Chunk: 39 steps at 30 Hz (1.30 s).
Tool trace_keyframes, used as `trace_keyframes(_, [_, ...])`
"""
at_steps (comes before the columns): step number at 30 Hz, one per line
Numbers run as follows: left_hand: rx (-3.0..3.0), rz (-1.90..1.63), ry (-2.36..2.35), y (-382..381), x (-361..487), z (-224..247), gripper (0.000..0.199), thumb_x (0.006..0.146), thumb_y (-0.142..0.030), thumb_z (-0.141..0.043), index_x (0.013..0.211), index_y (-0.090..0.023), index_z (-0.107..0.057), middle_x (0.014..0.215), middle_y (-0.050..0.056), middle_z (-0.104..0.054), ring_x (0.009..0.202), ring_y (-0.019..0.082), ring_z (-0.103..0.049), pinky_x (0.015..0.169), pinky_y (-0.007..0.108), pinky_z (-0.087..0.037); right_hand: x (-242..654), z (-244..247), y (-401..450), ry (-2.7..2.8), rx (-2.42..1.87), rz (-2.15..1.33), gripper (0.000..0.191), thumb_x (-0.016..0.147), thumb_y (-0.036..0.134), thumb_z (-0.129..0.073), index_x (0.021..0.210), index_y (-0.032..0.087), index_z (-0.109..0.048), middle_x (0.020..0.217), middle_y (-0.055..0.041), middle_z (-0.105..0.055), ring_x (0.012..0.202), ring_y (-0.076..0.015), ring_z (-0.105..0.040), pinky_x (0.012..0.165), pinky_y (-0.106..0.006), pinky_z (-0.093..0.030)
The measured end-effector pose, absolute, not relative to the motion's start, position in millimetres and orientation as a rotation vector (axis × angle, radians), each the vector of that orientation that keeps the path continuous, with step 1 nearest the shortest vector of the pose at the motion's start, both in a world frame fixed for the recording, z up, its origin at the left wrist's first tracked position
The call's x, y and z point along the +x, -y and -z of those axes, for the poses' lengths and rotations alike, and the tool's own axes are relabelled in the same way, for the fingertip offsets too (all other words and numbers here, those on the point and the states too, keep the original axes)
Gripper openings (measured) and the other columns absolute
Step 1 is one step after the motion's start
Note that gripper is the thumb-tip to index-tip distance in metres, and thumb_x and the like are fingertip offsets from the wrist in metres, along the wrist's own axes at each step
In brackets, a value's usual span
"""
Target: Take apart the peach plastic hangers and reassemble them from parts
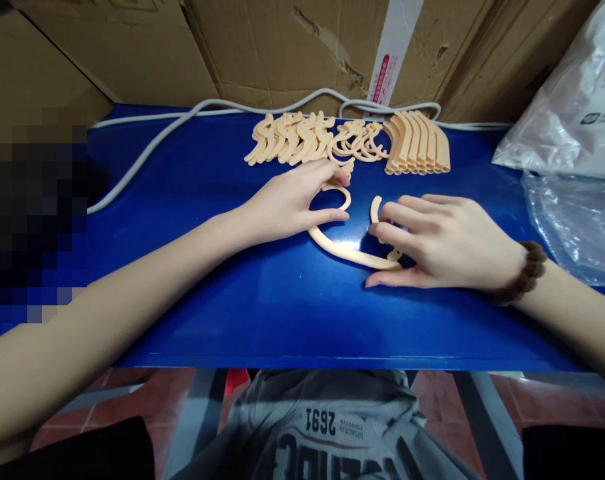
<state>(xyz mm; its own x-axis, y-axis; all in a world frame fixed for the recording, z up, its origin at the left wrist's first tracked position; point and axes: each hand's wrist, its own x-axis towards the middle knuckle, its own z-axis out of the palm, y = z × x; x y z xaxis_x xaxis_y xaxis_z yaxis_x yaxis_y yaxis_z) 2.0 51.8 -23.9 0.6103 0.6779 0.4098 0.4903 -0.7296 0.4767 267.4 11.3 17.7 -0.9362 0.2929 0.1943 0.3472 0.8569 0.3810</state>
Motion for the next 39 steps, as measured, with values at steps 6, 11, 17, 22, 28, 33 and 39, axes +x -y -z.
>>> trace_keyframes(6, [2.603, -0.774, -0.962, -49, 3, 24, 0.037, 0.099, -0.041, -0.064, 0.131, -0.023, -0.068, 0.135, 0.006, -0.071, 0.131, 0.027, -0.062, 0.110, 0.042, -0.046, 259, -17, -3, 2.884, -0.363, 0.505, 0.048, 0.108, 0.057, -0.044, 0.097, 0.016, -0.066, 0.098, -0.0102, -0.071, 0.080, -0.0205, -0.059, 0.069, -0.036, -0.045])
trace_keyframes(11, [2.607, -0.740, -1.024, -47, 2, 24, 0.047, 0.100, -0.041, -0.061, 0.144, -0.025, -0.061, 0.143, 0.006, -0.068, 0.135, 0.027, -0.059, 0.112, 0.042, -0.047, 256, -14, -2, 2.862, -0.349, 0.216, 0.036, 0.106, 0.050, -0.052, 0.103, 0.016, -0.064, 0.100, -0.0099, -0.072, 0.083, -0.0211, -0.060, 0.073, -0.035, -0.050])
trace_keyframes(17, [2.638, -0.721, -1.029, -45, 4, 21, 0.044, 0.102, -0.039, -0.058, 0.144, -0.025, -0.060, 0.144, 0.005, -0.067, 0.136, 0.025, -0.059, 0.110, 0.041, -0.049, 256, -13, -3, 2.847, -0.358, -0.040, 0.013, 0.102, 0.028, -0.057, 0.107, 0.018, -0.062, 0.102, -0.0088, -0.072, 0.090, -0.0210, -0.062, 0.079, -0.034, -0.052])
trace_keyframes(22, [2.645, -0.731, -0.980, -43, 4, 21, 0.046, 0.101, -0.036, -0.059, 0.145, -0.024, -0.059, 0.146, 0.006, -0.066, 0.134, 0.024, -0.061, 0.106, 0.039, -0.052, 257, -10, -8, 2.820, -0.357, -0.053, 0.014, 0.095, 0.017, -0.056, 0.108, 0.016, -0.061, 0.103, -0.0098, -0.071, 0.088, -0.0215, -0.060, 0.079, -0.034, -0.052])
trace_keyframes(28, [2.550, -0.797, -0.907, -44, 5, 24, 0.048, 0.097, -0.032, -0.062, 0.144, -0.020, -0.058, 0.135, 0.007, -0.072, 0.129, 0.023, -0.064, 0.109, 0.039, -0.051, 260, -9, -13, 2.794, -0.377, -0.059, 0.018, 0.091, 0.012, -0.056, 0.108, 0.015, -0.062, 0.102, -0.0106, -0.071, 0.091, -0.0229, -0.060, 0.079, -0.035, -0.052])
trace_keyframes(33, [2.445, -0.852, -0.846, -43, 8, 24, 0.049, 0.092, -0.030, -0.067, 0.139, -0.019, -0.061, 0.133, 0.010, -0.073, 0.127, 0.025, -0.066, 0.108, 0.040, -0.052, 261, -10, -15, 2.787, -0.424, -0.086, 0.021, 0.091, 0.013, -0.055, 0.110, 0.019, -0.062, 0.104, -0.0094, -0.071, 0.092, -0.0233, -0.062, 0.081, -0.036, -0.053])
trace_keyframes(39, [2.412, -0.869, -0.819, -43, 10, 20, 0.035, 0.091, -0.031, -0.068, 0.123, -0.019, -0.068, 0.130, 0.009, -0.074, 0.121, 0.024, -0.069, 0.107, 0.038, -0.053, 265, -8, -22, 2.750, -0.514, -0.182, 0.020, 0.095, 0.015, -0.054, 0.114, 0.019, -0.061, 0.112, -0.0112, -0.071, 0.100, -0.0233, -0.066, 0.085, -0.035, -0.054])
